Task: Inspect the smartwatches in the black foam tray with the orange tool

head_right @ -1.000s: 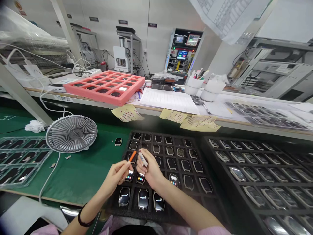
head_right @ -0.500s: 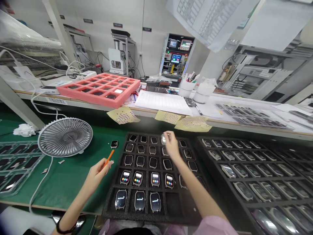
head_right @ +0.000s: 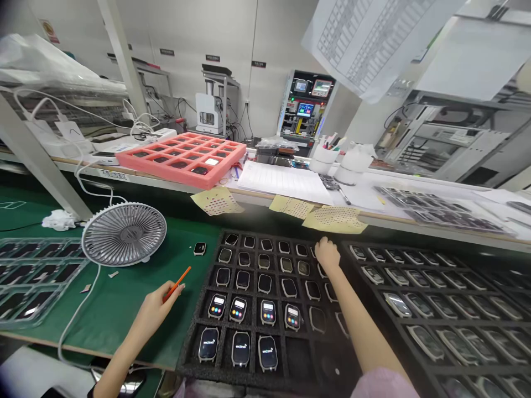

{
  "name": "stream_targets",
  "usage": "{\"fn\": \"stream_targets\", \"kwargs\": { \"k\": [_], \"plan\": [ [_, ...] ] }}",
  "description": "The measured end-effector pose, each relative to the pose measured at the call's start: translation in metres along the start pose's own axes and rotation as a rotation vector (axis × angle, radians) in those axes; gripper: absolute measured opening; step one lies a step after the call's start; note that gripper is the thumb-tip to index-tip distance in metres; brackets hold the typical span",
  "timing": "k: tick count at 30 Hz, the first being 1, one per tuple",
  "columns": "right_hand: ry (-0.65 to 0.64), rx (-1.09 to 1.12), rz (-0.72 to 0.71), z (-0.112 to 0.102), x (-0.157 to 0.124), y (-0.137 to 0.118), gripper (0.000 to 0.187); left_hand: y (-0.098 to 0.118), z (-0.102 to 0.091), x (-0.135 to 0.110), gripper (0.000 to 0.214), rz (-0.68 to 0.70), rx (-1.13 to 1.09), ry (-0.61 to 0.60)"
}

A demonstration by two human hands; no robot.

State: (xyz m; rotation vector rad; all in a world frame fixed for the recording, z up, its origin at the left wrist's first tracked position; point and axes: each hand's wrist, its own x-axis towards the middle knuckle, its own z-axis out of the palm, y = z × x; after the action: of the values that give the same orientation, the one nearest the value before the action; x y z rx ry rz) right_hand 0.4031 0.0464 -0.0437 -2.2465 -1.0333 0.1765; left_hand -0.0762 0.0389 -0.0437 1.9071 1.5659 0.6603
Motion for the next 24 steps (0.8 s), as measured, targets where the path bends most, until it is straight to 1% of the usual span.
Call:
{"fn": "stream_targets", "kwargs": {
  "k": [2, 6, 9, 11, 12, 13, 14, 16, 17, 18, 19, 20, 22, 24],
  "plan": [
    [-0.019, 0.042, 0.052, -0.004, 0.002, 0.005, 0.005, 0.0, 0.002, 0.002, 0.039, 0.007, 0.018, -0.004],
    [-0.086, 0.242, 0.095, -0.014, 0.003, 0.006, 0.023, -0.004, 0.006, 0.008, 0.036, 0.026, 0.071, -0.009],
    [-0.141, 0.472, 0.079, -0.026, -0.007, -0.005, 0.033, -0.004, 0.008, 0.012, 0.031, 0.014, 0.074, 0.02],
    [-0.189, 0.638, 0.048, -0.03, -0.023, -0.02, 0.038, 0.005, 0.009, 0.011, 0.028, -0.014, 0.013, 0.077],
    [-0.221, 0.717, 0.029, -0.029, -0.034, -0.03, 0.04, 0.015, 0.011, 0.009, 0.028, -0.018, -0.042, 0.092],
    [-0.261, 0.789, 0.011, -0.027, -0.048, -0.042, 0.04, 0.027, 0.013, 0.006, 0.028, 0.0, -0.112, 0.079],
    [-0.306, 0.851, -0.003, -0.024, -0.063, -0.055, 0.039, 0.041, 0.015, 0.003, 0.031, 0.046, -0.194, 0.009],
    [-0.422, 0.977, -0.026, -0.015, -0.097, -0.083, 0.033, 0.074, 0.022, -0.005, 0.034, 0.169, -0.417, -0.197],
    [-0.566, 1.158, -0.014, -0.012, -0.113, -0.097, 0.027, 0.089, 0.025, -0.008, 0.034, 0.2, -0.518, -0.308],
    [-0.693, 1.298, 0.003, -0.009, -0.129, -0.111, 0.022, 0.103, 0.029, -0.012, 0.035, 0.213, -0.589, -0.391],
    [-0.78, 1.374, 0.025, -0.007, -0.142, -0.123, 0.019, 0.115, 0.032, -0.014, 0.036, 0.215, -0.644, -0.437],
    [-0.819, 1.415, 0.047, -0.006, -0.154, -0.133, 0.017, 0.124, 0.035, -0.016, 0.037, 0.218, -0.683, -0.47],
    [-0.83, 1.455, 0.075, -0.007, -0.169, -0.148, 0.019, 0.133, 0.038, -0.017, 0.039, 0.219, -0.723, -0.487],
    [-0.821, 1.474, 0.077, -0.01, -0.176, -0.155, 0.022, 0.133, 0.04, -0.017, 0.039, 0.225, -0.73, -0.484]
  ]
}}
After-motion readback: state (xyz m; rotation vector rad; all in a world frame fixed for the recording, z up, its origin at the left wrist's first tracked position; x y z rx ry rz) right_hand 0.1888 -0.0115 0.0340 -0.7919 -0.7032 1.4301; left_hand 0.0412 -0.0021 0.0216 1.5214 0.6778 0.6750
